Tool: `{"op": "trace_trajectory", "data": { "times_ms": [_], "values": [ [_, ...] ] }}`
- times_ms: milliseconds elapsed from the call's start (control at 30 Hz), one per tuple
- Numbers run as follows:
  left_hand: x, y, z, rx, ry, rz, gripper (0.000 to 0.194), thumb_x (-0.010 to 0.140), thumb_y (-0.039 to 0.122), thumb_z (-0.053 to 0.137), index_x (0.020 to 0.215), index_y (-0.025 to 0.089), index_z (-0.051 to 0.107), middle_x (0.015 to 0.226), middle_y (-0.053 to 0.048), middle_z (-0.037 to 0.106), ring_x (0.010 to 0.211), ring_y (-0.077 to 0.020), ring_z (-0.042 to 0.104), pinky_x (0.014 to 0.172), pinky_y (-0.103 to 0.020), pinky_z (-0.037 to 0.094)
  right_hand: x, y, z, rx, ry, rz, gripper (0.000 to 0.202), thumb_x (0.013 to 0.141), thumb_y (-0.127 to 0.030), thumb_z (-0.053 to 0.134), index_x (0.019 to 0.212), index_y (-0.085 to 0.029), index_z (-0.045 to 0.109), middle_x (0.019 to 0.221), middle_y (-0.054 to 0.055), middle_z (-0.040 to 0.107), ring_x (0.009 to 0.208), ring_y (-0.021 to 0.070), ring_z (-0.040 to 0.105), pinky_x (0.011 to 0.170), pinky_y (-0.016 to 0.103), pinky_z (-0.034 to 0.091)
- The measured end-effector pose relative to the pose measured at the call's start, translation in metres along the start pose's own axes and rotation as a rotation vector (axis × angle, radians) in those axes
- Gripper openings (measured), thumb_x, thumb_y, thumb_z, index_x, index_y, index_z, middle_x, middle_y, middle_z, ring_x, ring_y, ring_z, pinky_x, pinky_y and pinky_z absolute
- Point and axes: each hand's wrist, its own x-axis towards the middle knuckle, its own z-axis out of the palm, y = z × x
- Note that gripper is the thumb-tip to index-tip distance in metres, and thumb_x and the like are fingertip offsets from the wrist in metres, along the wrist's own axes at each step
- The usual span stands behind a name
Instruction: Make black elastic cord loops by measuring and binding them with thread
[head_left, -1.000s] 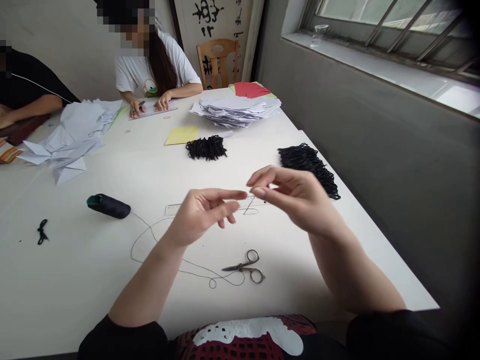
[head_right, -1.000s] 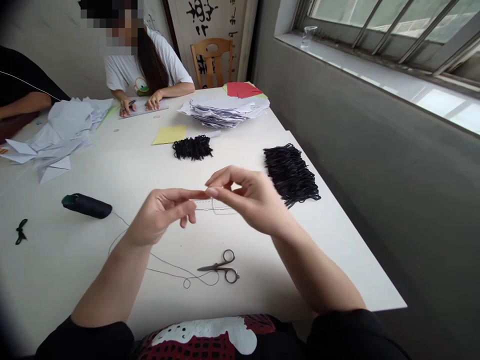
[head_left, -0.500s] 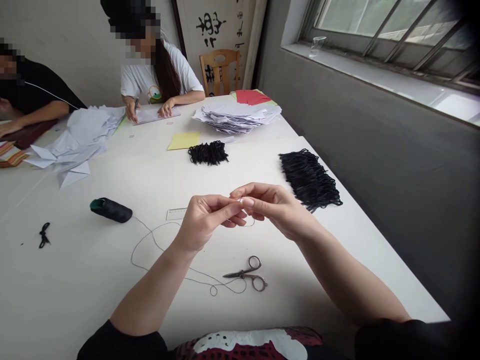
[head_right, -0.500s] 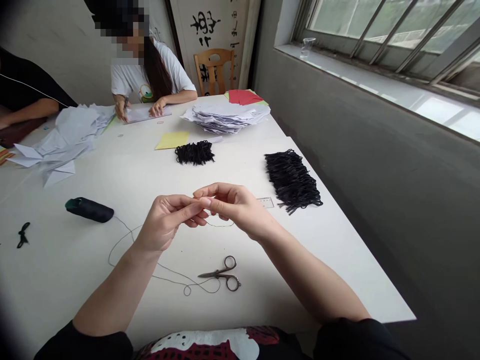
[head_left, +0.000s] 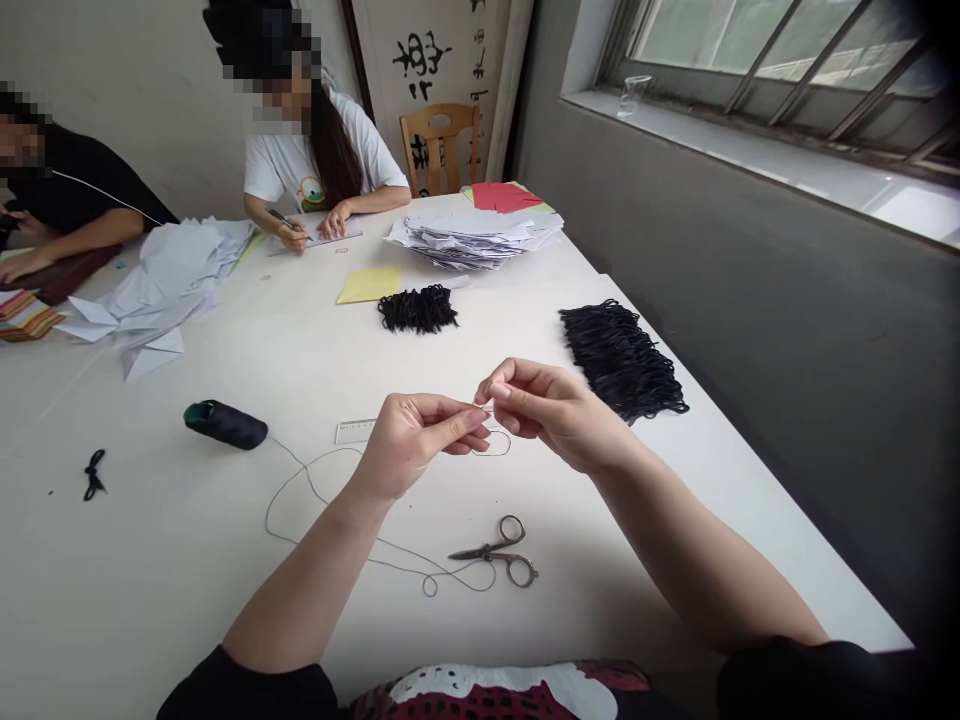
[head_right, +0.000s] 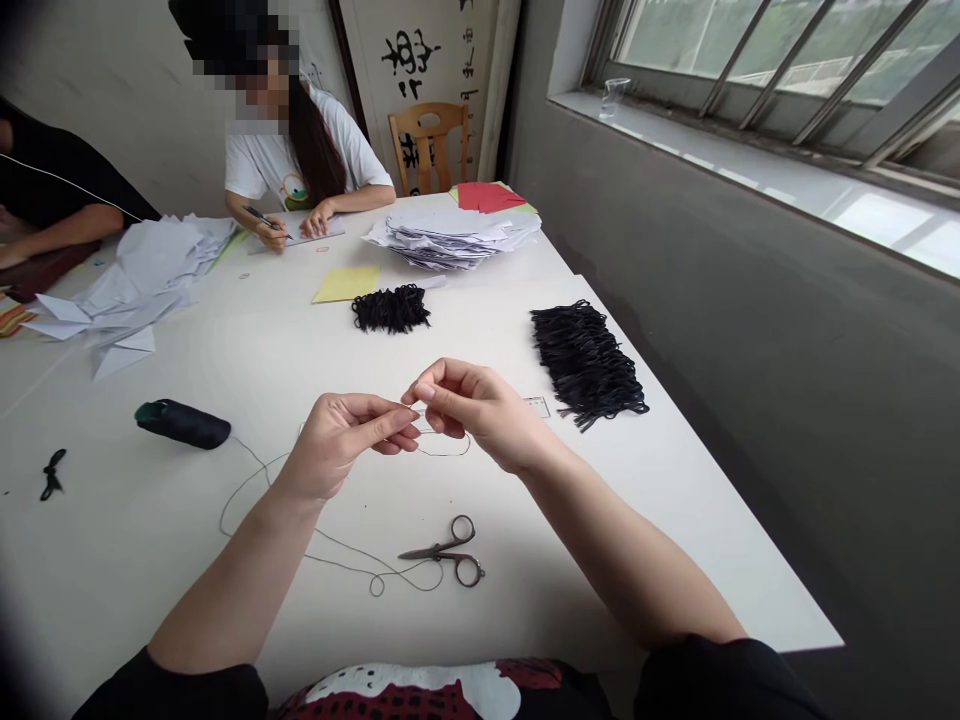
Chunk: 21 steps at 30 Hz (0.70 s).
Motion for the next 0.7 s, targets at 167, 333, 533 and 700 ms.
{"op": "trace_trajectory", "data": {
  "times_ms": [167, 333, 533, 700],
  "values": [
    [0.001, 0.002, -0.003, 0.024, -0.043, -0.027, 0.029, 0.075, 0.046, 0.077, 0.081, 0.018, 0.078, 0.076, -0.007, 0.076, 0.072, -0.0202, 0.073, 0.069, -0.03, 0.059, -0.004, -0.01, -0.006, 0.115, 0.024, 0.05, 0.032, 0.083, -0.041, 0.072, 0.08, -0.018, 0.05, 0.085, 0.004, 0.066, 0.061, 0.0093, 0.059, 0.045, 0.019, 0.038],
    [0.0, 0.002, -0.003, 0.007, -0.118, -0.053, 0.026, 0.075, 0.044, 0.078, 0.078, 0.018, 0.078, 0.076, -0.006, 0.076, 0.07, -0.0177, 0.073, 0.067, -0.027, 0.059, -0.007, -0.013, -0.005, 0.151, 0.061, 0.016, 0.03, 0.083, -0.039, 0.072, 0.082, -0.018, 0.05, 0.067, -0.003, 0.053, 0.056, 0.0082, 0.056, 0.045, 0.018, 0.039],
    [0.0, 0.006, -0.012, 0.107, -0.156, -0.147, 0.026, 0.074, 0.044, 0.078, 0.079, 0.019, 0.078, 0.082, -0.007, 0.077, 0.065, -0.0169, 0.072, 0.059, -0.024, 0.056, -0.01, -0.025, -0.02, 0.133, 0.262, -0.131, 0.03, 0.078, -0.034, 0.077, 0.076, -0.02, 0.051, 0.064, -0.004, 0.041, 0.052, 0.0067, 0.044, 0.046, 0.022, 0.036],
    [0.004, 0.003, -0.032, 0.403, -0.26, -0.191, 0.019, 0.075, 0.039, 0.074, 0.078, 0.021, 0.079, 0.092, -0.007, 0.077, 0.056, -0.0152, 0.068, 0.047, -0.023, 0.045, -0.013, -0.045, -0.052, 0.089, 0.451, -0.265, 0.033, 0.064, -0.032, 0.086, 0.068, -0.022, 0.055, 0.066, -0.002, 0.035, 0.057, 0.0083, 0.037, 0.047, 0.025, 0.03]
  ]
}}
